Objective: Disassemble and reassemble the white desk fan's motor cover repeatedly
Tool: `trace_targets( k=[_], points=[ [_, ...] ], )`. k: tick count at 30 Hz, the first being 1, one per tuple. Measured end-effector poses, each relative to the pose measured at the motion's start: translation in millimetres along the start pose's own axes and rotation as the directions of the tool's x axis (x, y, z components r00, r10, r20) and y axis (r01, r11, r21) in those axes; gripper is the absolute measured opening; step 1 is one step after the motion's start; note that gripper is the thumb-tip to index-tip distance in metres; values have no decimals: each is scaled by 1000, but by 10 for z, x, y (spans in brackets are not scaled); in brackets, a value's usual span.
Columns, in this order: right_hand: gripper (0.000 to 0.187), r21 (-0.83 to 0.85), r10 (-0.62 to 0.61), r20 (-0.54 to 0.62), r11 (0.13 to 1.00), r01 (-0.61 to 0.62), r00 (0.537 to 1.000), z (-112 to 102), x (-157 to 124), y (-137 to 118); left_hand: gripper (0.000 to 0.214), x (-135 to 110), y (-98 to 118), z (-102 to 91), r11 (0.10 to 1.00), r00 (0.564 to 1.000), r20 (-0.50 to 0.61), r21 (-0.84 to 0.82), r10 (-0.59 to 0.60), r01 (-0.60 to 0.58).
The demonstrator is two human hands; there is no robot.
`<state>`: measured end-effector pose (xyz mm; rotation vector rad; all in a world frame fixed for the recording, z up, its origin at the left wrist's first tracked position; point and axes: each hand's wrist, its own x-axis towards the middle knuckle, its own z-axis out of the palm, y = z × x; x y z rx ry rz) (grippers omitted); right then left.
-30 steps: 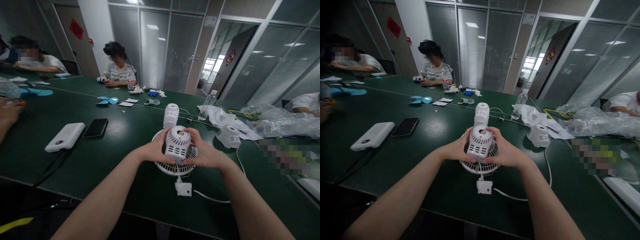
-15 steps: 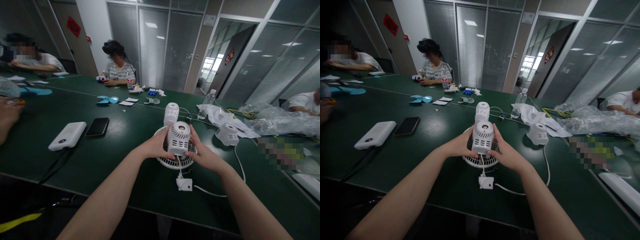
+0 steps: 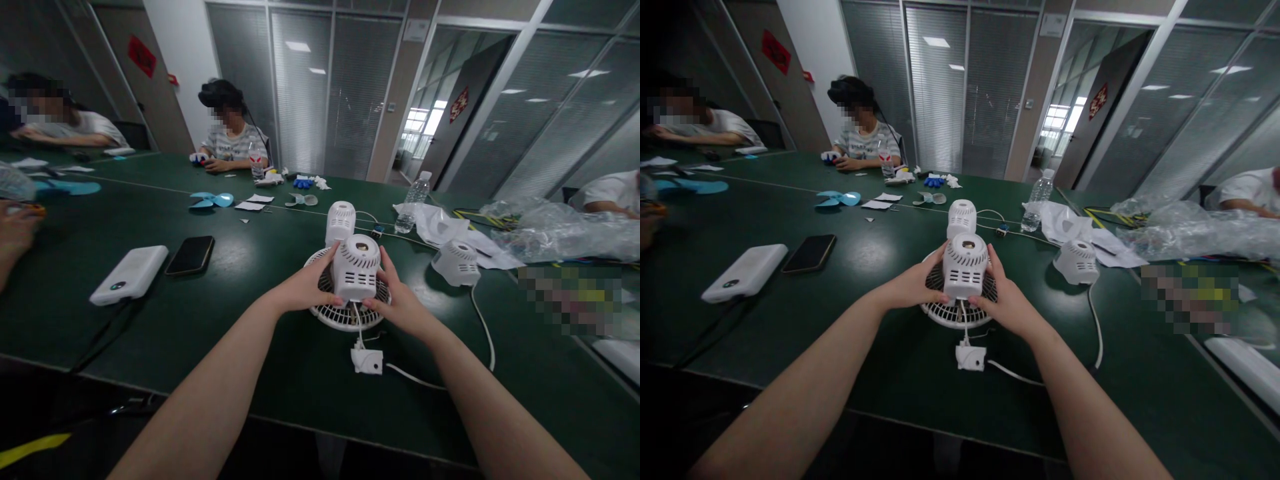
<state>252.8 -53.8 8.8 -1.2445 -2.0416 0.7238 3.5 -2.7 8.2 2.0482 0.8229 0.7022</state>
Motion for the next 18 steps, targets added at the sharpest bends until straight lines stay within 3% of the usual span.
trace_targets(
  k=[18],
  points=[
    [108,154,-14,54,988,6,998,-18,10,127,115,-9,24,24,996,998,-2,52,-69,69]
  ],
)
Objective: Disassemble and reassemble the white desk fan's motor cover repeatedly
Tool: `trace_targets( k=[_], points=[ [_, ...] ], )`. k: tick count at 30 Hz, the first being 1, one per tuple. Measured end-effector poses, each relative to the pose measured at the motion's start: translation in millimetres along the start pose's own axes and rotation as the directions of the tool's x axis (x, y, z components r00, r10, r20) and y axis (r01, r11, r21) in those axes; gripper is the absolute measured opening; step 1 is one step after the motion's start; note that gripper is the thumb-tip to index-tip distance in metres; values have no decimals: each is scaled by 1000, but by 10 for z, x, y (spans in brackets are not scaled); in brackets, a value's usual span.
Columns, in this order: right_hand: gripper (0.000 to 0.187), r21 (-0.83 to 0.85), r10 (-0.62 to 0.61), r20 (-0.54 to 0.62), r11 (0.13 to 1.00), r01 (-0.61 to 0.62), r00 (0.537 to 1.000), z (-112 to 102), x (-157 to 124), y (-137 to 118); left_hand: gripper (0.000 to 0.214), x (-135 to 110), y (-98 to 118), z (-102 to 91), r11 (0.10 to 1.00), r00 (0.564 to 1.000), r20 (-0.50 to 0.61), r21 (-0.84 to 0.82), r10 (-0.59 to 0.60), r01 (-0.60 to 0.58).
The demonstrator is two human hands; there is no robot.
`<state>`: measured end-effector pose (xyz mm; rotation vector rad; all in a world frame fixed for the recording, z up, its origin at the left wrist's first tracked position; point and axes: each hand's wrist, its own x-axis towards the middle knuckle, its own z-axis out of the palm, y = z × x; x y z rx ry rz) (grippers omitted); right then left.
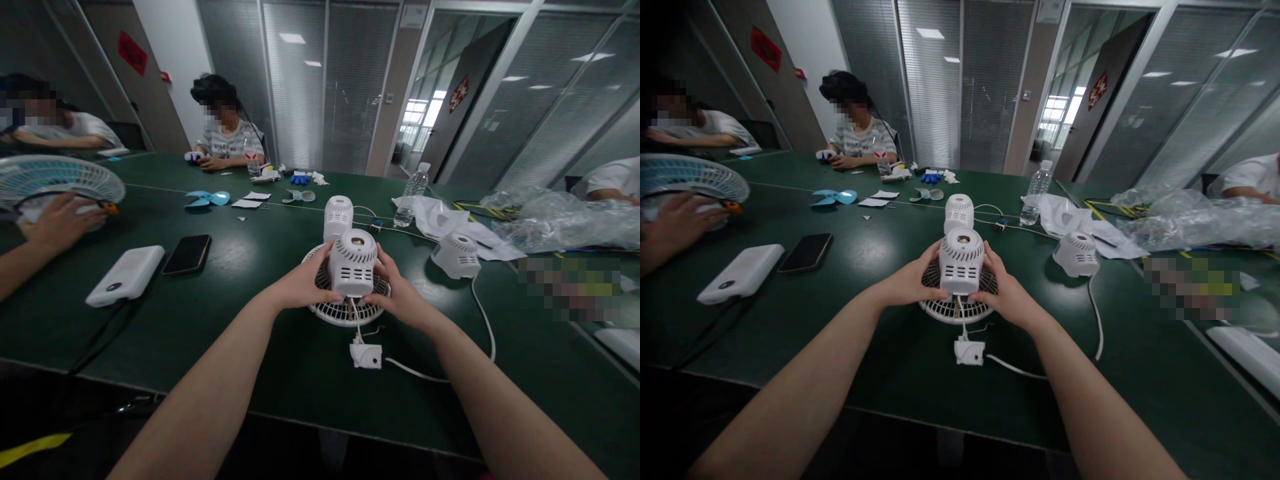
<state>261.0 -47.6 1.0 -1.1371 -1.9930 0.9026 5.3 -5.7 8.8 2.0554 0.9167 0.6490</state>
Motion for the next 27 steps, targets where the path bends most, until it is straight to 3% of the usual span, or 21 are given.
trace_targets(
  k=[9,21,27],
  points=[
    [109,46,-67,6,997,67,998,19,0,39,116,-7,9,-1,999,999,33,44,14,-16],
    [111,-80,17,-9,997,-18,1000,1,16,-43,113,-15,27,1,998,1000,12,58,-8,8],
    [111,-59,26,-16,998,-27,1000,7,14,-27,112,-4,19,-3,997,1000,-1,71,19,-19]
  ],
)
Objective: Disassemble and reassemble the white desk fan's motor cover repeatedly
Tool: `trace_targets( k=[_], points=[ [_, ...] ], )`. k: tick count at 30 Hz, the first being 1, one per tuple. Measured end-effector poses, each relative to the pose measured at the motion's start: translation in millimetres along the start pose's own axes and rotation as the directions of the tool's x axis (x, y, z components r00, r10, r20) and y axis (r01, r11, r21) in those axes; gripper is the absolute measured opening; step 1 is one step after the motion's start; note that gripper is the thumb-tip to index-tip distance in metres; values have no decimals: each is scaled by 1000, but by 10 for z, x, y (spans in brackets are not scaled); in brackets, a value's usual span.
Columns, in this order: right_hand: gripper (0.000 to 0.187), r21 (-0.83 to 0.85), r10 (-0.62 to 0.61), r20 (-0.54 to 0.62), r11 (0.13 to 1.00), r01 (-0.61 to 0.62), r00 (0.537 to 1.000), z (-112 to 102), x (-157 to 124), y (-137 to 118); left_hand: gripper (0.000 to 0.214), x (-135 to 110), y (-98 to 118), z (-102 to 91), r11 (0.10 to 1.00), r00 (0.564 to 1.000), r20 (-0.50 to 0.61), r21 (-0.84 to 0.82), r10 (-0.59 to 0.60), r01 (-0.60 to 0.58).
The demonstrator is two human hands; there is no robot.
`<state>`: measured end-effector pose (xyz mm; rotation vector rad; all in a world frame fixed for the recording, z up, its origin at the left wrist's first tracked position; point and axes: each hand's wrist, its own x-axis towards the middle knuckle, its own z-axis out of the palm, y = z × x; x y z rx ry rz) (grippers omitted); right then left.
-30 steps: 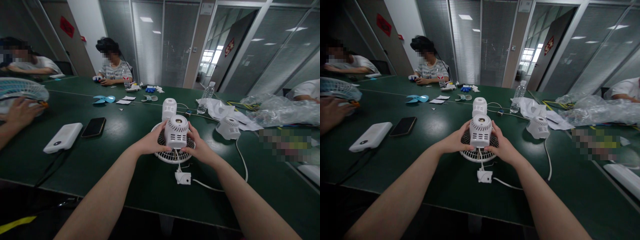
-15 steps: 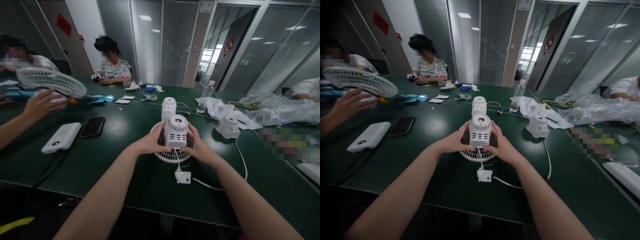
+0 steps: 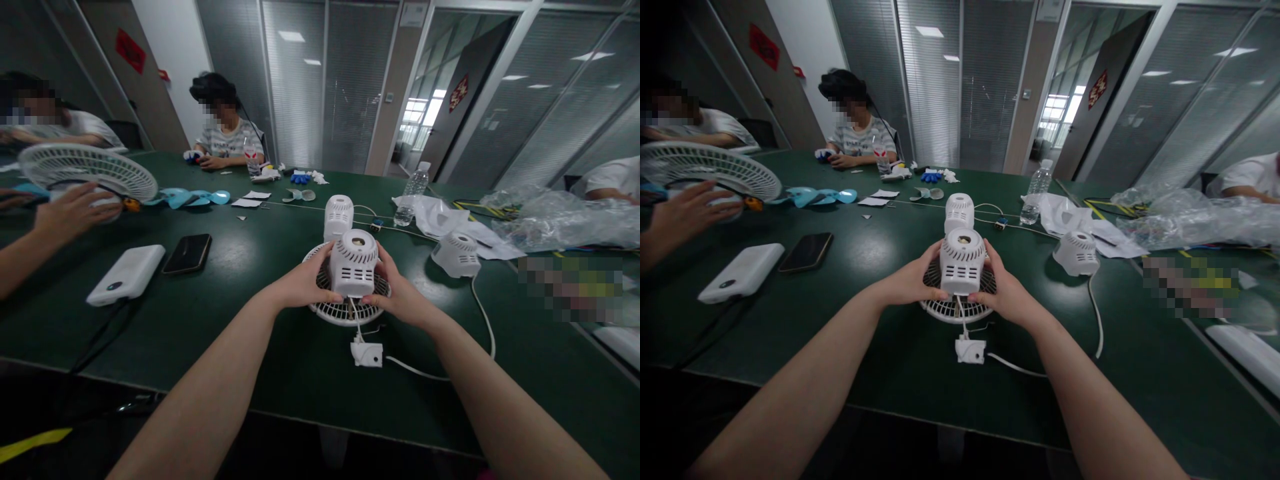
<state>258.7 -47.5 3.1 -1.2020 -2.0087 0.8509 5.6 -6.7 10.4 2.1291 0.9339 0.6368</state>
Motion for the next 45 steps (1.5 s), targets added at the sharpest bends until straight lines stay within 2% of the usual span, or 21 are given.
trace_targets(
  k=[10,20,27,30,33,36,39,42,45],
  points=[
    [111,37,-44,-9,998,44,999,28,-2,55,116,5,-65,3,997,998,32,-43,59,-58],
    [113,-13,-21,-8,1000,21,1000,27,-18,27,114,22,-22,8,999,1000,3,-42,-7,7],
    [110,-44,-12,-17,999,12,1000,45,-38,-30,110,21,-14,-9,999,999,-15,-8,35,-35],
    [104,-84,-13,-33,996,10,999,-12,-58,-48,112,9,0,-55,995,998,-29,89,51,-48],
    [93,-137,21,-26,990,-25,999,-137,-102,-38,113,-12,12,-121,984,998,-57,179,11,-1],
    [88,-36,33,-7,999,-33,999,-231,-151,-34,106,-25,7,-170,986,997,-78,163,-23,35],
    [89,36,26,-114,999,-22,993,-181,-170,-72,87,-17,-6,-171,992,995,-93,120,-39,50],
    [97,-90,45,-293,993,-75,955,-15,-156,-115,72,-1,0,-134,995,992,-118,82,-43,53],
    [99,-198,66,-392,968,-155,917,115,-130,-101,60,15,20,-92,998,989,-138,46,-45,52]
  ],
)
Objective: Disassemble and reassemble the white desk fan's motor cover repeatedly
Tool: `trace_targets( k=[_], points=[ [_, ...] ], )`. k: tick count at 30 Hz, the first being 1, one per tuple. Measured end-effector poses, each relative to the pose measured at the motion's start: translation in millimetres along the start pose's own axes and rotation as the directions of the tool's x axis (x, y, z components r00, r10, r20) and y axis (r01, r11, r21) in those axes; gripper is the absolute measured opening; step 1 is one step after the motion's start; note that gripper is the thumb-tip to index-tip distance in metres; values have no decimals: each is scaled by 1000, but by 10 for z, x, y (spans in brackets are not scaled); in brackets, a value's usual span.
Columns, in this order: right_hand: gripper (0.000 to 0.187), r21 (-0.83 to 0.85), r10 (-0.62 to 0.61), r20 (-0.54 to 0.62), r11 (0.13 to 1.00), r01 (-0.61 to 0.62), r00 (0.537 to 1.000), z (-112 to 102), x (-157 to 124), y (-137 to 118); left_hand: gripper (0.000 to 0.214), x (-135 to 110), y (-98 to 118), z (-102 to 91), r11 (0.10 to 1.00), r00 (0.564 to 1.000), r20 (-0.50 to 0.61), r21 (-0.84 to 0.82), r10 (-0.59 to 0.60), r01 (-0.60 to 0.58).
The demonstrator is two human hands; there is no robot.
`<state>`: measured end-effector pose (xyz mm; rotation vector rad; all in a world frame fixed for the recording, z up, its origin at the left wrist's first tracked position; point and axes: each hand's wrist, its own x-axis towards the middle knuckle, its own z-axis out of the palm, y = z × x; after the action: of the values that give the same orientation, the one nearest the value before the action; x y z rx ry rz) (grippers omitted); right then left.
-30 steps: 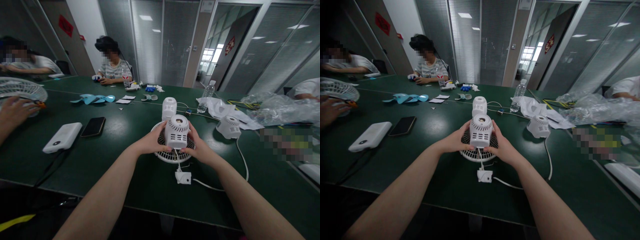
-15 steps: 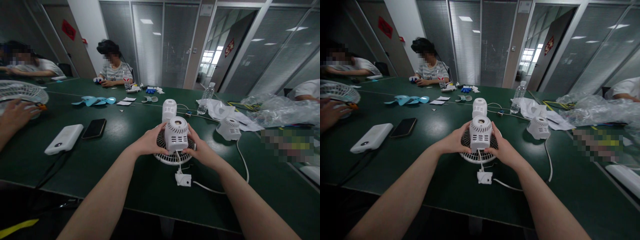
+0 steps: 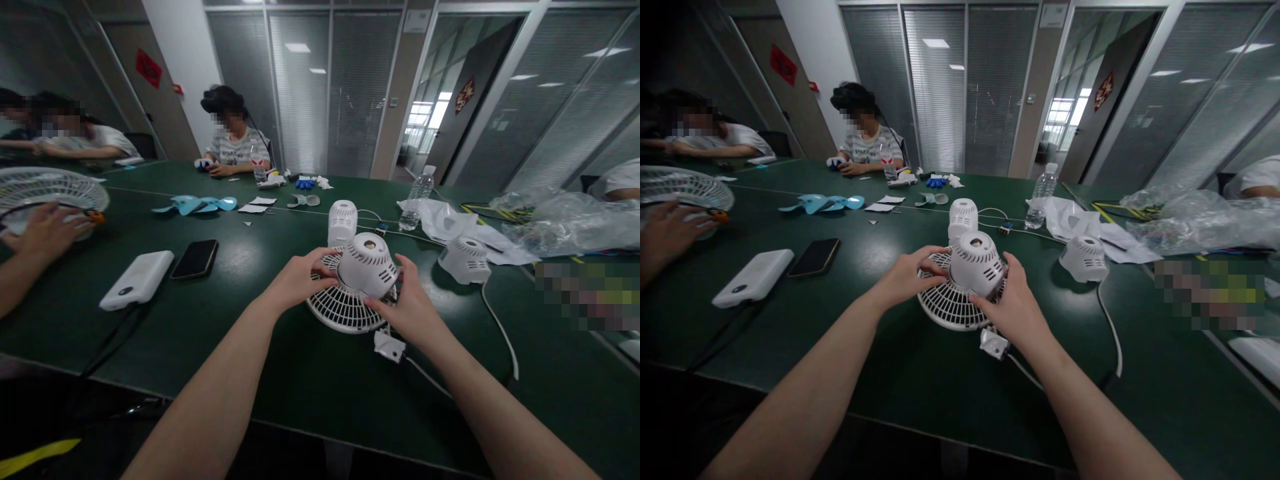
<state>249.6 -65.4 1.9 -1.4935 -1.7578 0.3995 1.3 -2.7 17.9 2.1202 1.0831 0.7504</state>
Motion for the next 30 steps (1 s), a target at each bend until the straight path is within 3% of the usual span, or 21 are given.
trace_targets(
  k=[3,6,12,17,23,30],
  points=[
    [86,-9,4,10,1000,-4,1000,35,19,59,49,25,-10,41,1000,998,-61,22,-2,3],
    [76,29,6,36,1000,-7,999,15,64,140,50,70,-68,99,989,990,-138,149,28,-7],
    [91,169,7,125,985,-29,992,-9,157,265,58,121,-125,159,938,996,3,337,88,-84],
    [95,280,-20,265,958,-57,964,-51,200,316,71,89,-50,89,905,997,-64,425,54,-22],
    [97,320,-54,319,946,-54,946,-44,203,351,63,81,-87,98,907,996,-32,416,87,-66],
    [102,260,-96,304,965,14,948,-45,150,251,87,95,-147,178,935,995,27,341,95,-99]
  ],
)
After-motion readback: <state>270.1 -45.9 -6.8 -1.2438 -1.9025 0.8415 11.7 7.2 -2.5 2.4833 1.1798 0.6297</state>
